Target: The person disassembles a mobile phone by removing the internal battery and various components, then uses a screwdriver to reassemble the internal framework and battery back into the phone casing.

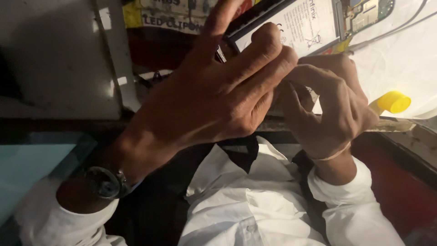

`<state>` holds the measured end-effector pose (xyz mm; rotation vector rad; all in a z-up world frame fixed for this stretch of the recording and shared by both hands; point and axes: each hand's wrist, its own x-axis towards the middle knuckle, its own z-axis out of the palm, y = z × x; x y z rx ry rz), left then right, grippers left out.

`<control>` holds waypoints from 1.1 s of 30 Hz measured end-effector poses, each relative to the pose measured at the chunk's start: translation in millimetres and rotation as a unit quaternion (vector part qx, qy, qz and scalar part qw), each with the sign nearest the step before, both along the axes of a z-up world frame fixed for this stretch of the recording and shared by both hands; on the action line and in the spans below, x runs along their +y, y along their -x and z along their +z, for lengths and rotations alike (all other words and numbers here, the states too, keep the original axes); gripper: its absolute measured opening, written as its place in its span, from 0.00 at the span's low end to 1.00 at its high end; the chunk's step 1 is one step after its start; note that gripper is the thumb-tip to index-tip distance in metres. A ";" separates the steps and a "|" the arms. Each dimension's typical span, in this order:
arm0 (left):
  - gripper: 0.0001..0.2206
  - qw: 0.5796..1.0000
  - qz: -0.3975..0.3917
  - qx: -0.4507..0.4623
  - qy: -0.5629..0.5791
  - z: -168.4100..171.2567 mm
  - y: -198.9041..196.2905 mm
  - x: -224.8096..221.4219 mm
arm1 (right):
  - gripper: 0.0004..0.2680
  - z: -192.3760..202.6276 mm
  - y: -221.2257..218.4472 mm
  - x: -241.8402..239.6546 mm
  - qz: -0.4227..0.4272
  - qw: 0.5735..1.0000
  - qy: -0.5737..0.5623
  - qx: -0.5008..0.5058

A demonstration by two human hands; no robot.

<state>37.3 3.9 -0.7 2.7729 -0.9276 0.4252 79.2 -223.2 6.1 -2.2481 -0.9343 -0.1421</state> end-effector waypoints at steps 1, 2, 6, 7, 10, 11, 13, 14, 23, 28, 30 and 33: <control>0.10 0.999 0.003 -0.017 -0.032 0.1 -0.5 -0.6 | 0.10 0.4 -1.0 2.3 0.001 1.000 -0.006 0.000; 0.10 0.997 0.007 -0.037 -0.069 0.2 -0.2 -2.0 | 0.11 0.2 -3.0 4.9 -0.001 1.000 -0.014 -0.001; 0.10 0.987 0.057 -0.057 -0.136 2.6 -0.1 -6.6 | 0.10 6.1 -1.8 7.3 -0.033 0.997 -0.021 0.060; 0.11 0.986 0.065 -0.058 -0.142 2.6 -0.8 -7.9 | 0.11 5.9 -1.9 6.4 -0.026 0.998 -0.021 0.049; 0.11 0.984 0.072 -0.057 -0.153 1.4 0.5 -10.5 | 0.12 1.4 -0.7 0.5 -0.013 0.999 -0.021 0.030; 0.11 0.988 0.070 -0.046 -0.129 0.1 1.5 -11.8 | 0.12 -0.1 0.1 -1.5 -0.017 0.999 -0.015 0.027; 0.13 0.997 0.052 0.002 -0.061 -3.3 2.8 -12.8 | 0.13 -2.5 2.1 -5.1 -0.016 1.000 -0.010 0.021; 0.15 0.998 0.037 0.039 -0.016 -4.8 2.8 -11.8 | 0.13 -2.9 1.9 -6.8 -0.011 1.000 -0.010 0.019; 0.06 0.993 0.032 -0.046 -0.108 -1.0 4.7 -7.8 | 0.15 -2.8 0.3 -0.5 0.030 0.999 -0.029 0.005; 0.10 0.998 0.024 0.017 0.049 -0.8 7.1 -5.3 | 0.13 5.7 3.4 7.5 0.019 1.000 -0.019 0.011; 0.07 0.997 0.038 0.017 0.067 0.1 8.7 4.6 | 0.13 9.8 3.8 9.8 0.017 1.000 -0.015 0.011; 0.04 0.993 0.075 0.032 0.086 7.6 12.5 18.4 | 0.12 12.1 4.0 12.0 0.023 1.000 -0.011 0.011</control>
